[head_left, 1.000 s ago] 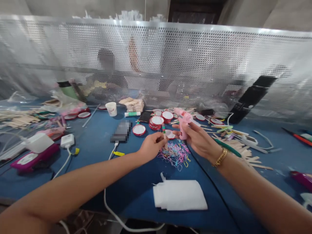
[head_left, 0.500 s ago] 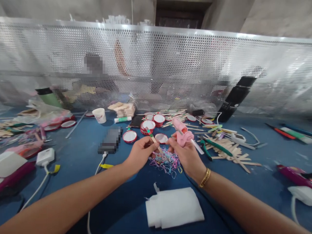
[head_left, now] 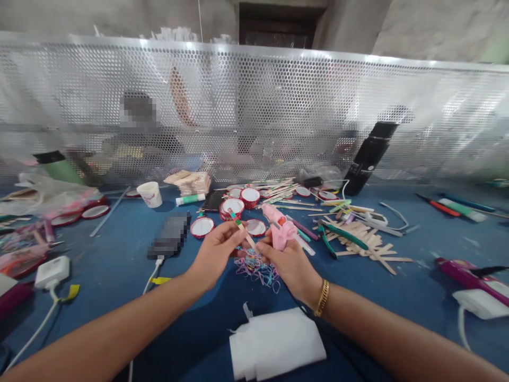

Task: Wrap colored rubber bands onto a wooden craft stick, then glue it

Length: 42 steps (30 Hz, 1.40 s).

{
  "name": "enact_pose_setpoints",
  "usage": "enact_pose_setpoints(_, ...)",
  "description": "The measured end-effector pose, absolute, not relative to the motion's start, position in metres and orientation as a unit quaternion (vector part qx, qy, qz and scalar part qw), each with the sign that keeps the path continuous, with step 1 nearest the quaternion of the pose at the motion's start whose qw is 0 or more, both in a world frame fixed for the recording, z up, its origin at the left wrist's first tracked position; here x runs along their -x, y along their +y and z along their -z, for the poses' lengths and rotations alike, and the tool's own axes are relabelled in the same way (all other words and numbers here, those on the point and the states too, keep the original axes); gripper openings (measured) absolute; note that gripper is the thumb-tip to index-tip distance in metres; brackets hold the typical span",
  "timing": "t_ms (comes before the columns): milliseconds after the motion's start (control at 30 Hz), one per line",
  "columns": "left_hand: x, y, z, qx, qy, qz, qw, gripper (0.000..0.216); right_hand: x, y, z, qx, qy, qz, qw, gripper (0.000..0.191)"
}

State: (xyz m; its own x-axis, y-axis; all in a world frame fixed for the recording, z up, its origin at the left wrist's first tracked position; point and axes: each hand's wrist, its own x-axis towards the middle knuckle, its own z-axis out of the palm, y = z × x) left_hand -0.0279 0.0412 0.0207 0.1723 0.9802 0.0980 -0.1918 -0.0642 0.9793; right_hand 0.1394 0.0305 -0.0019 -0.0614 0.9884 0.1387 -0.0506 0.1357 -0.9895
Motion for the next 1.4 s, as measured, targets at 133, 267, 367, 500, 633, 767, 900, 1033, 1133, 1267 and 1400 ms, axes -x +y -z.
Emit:
enact_pose_setpoints(133, 0.038, 0.052, -0.028, -0.466, 0.374, -0.590, 0.543, 0.030, -0.142, 0.030, 0.003, 0.441, -0.540, -0.494, 0.520, 0.027)
enact_pose_setpoints(267, 0.044, 0.057, -0.035, -0.465, 0.373, -0.580, 0.555, 0.025, -0.140, 0.023, -0.004, 0.431, -0.530, -0.514, 0.518, 0.032)
enact_pose_setpoints(367, 0.046, 0.058, -0.038, -0.460, 0.365, -0.574, 0.571, 0.019, -0.137, 0.020, -0.006, 0.427, -0.519, -0.525, 0.523, 0.034)
enact_pose_setpoints(500, 0.050, 0.063, -0.039, -0.449, 0.354, -0.572, 0.588, 0.021, -0.136, 0.022, -0.008, 0.429, -0.517, -0.526, 0.522, 0.038)
enact_pose_setpoints(633, 0.059, 0.073, -0.037, -0.435, 0.353, -0.565, 0.605, 0.028, -0.142, 0.023, -0.017, 0.431, -0.537, -0.492, 0.532, 0.045)
enact_pose_setpoints(767, 0.068, 0.083, -0.033, -0.441, 0.347, -0.553, 0.616, 0.027, -0.148, 0.016, -0.021, 0.402, -0.609, -0.465, 0.501, 0.056)
enact_pose_setpoints(900, 0.072, 0.086, -0.031, -0.452, 0.353, -0.537, 0.618, 0.025, -0.148, 0.007, -0.011, 0.372, -0.645, -0.466, 0.478, 0.055)
enact_pose_setpoints(1033, 0.071, 0.084, -0.032, -0.455, 0.356, -0.525, 0.625, 0.021, -0.147, 0.003, -0.003, 0.384, -0.661, -0.472, 0.439, 0.055)
enact_pose_setpoints(1133, 0.071, 0.084, -0.032, -0.451, 0.351, -0.528, 0.628, 0.019, -0.147, 0.004, -0.003, 0.387, -0.668, -0.465, 0.433, 0.056)
enact_pose_setpoints(1267, 0.072, 0.085, -0.032, -0.447, 0.352, -0.536, 0.624, 0.018, -0.148, 0.003, -0.003, 0.389, -0.665, -0.467, 0.434, 0.055)
enact_pose_setpoints(1400, 0.073, 0.085, -0.033, -0.444, 0.353, -0.539, 0.623, 0.018, -0.147, 0.002, -0.004, 0.391, -0.655, -0.481, 0.431, 0.055)
